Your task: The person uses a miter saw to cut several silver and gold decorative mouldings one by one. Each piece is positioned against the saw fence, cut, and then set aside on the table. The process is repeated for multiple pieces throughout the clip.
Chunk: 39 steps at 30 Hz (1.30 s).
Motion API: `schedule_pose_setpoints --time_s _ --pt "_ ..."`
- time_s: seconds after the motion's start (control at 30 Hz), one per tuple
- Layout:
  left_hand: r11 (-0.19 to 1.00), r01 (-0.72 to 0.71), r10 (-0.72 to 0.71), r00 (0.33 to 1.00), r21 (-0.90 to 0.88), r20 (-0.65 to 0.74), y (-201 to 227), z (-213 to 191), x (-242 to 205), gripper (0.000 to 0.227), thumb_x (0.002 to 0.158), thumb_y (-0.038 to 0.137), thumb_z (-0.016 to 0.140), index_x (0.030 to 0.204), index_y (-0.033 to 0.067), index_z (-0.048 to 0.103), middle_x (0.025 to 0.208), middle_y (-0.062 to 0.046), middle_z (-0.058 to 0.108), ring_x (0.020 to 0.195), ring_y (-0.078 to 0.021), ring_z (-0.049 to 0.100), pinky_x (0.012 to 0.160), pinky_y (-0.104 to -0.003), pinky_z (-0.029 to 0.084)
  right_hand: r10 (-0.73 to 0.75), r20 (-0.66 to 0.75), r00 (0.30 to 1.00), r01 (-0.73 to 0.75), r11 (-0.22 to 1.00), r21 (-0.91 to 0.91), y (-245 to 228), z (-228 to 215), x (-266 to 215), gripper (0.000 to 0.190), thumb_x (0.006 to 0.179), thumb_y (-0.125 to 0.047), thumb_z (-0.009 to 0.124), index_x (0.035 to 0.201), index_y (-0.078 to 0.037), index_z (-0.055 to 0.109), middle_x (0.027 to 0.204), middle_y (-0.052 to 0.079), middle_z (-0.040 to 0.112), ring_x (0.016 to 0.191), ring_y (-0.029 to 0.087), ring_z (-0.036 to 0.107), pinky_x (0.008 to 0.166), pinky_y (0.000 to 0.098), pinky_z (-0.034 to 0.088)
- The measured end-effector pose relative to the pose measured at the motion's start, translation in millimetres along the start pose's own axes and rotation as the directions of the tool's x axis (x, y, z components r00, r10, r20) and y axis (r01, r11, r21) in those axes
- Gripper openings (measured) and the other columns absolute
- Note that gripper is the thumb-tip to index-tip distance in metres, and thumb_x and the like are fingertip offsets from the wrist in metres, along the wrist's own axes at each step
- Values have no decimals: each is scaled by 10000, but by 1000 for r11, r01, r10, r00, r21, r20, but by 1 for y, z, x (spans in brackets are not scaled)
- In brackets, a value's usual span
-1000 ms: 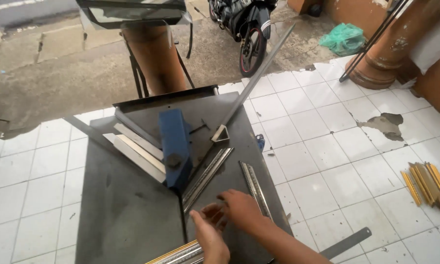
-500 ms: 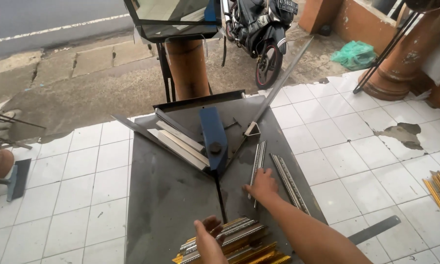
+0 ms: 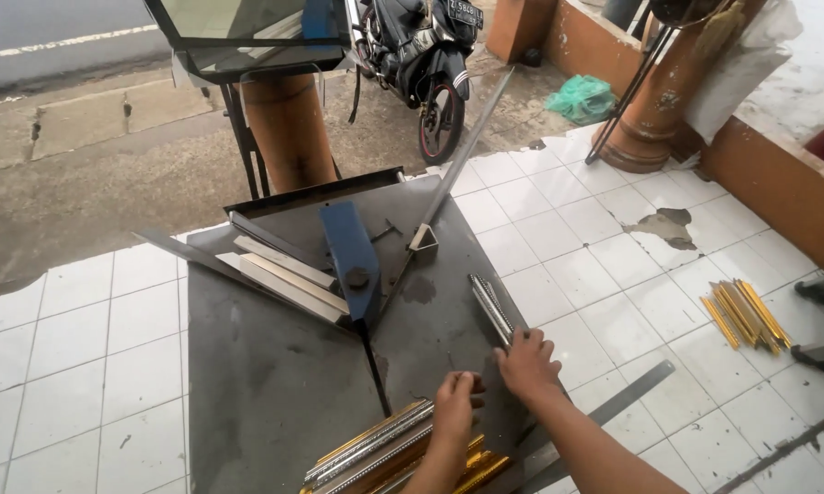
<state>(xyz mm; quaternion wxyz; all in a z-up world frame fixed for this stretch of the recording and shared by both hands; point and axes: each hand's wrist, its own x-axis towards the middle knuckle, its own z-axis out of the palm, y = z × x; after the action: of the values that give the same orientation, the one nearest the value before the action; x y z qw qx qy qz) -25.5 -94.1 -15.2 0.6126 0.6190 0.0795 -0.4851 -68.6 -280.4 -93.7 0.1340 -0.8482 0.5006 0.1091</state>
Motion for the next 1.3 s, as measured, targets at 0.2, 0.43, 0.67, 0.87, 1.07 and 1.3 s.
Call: schedule_pose_setpoints --time_s 0.2,0.43,0.67,0.87,1.07,1.3 --pt "998 -1 2 1000 59 -10 -7 16 34 205 1148 320 540 1097 176 677 1050 -14 721 895 -183 626 741 -329 443 99 197 975 -169 910 378 -10 -44 -23 818 867 -244 859 1595 -110 510 1409 146 729 1254 340 737 982 458 637" --pt "996 -67 69 997 58 -35 46 -18 14 428 1093 445 619 1453 212 617 1514 -3 694 1417 -227 647 1213 -416 470 62 179 982 -151 824 547 -69 -48 -57 966 885 -495 791 1661 -18 467 1496 191 662 1350 368 677 1080 521 601" --pt "976 -173 214 879 134 -425 65 -177 16 518 971 354 753 1415 137 598 1305 -138 764 1221 -314 733 1082 -475 554 -711 293 639 445 652 614 -182 -77 -162 860 845 -387 835 1577 -163 442 1525 93 471 1306 276 636 1092 472 573" --pt "828 208 192 767 520 -612 21 -357 52 673 1066 426 691 1538 43 402 1524 -230 675 1334 -479 702 1079 -606 584 -645 437 628 472 761 445 -197 -41 -141 722 1026 -446 718 1667 -179 524 1608 31 651 1382 262 674 1130 467 571" --pt "761 336 306 568 555 -764 -19 -363 53 602 1082 437 677 1518 44 544 1514 -248 595 1387 -465 576 1077 -623 558 -679 568 465 748 645 158 -192 -33 -139 681 996 -437 788 1612 -216 599 1610 31 632 1485 266 573 1239 583 411" --pt "654 407 393 538 638 -746 -42 -362 42 1136 913 776 689 1727 85 300 1622 -245 441 1437 -454 475 1122 -601 501 -621 674 401 835 550 10 -180 -35 -133 510 1019 -414 778 1510 -292 710 1525 -13 659 1423 239 603 1245 709 322"
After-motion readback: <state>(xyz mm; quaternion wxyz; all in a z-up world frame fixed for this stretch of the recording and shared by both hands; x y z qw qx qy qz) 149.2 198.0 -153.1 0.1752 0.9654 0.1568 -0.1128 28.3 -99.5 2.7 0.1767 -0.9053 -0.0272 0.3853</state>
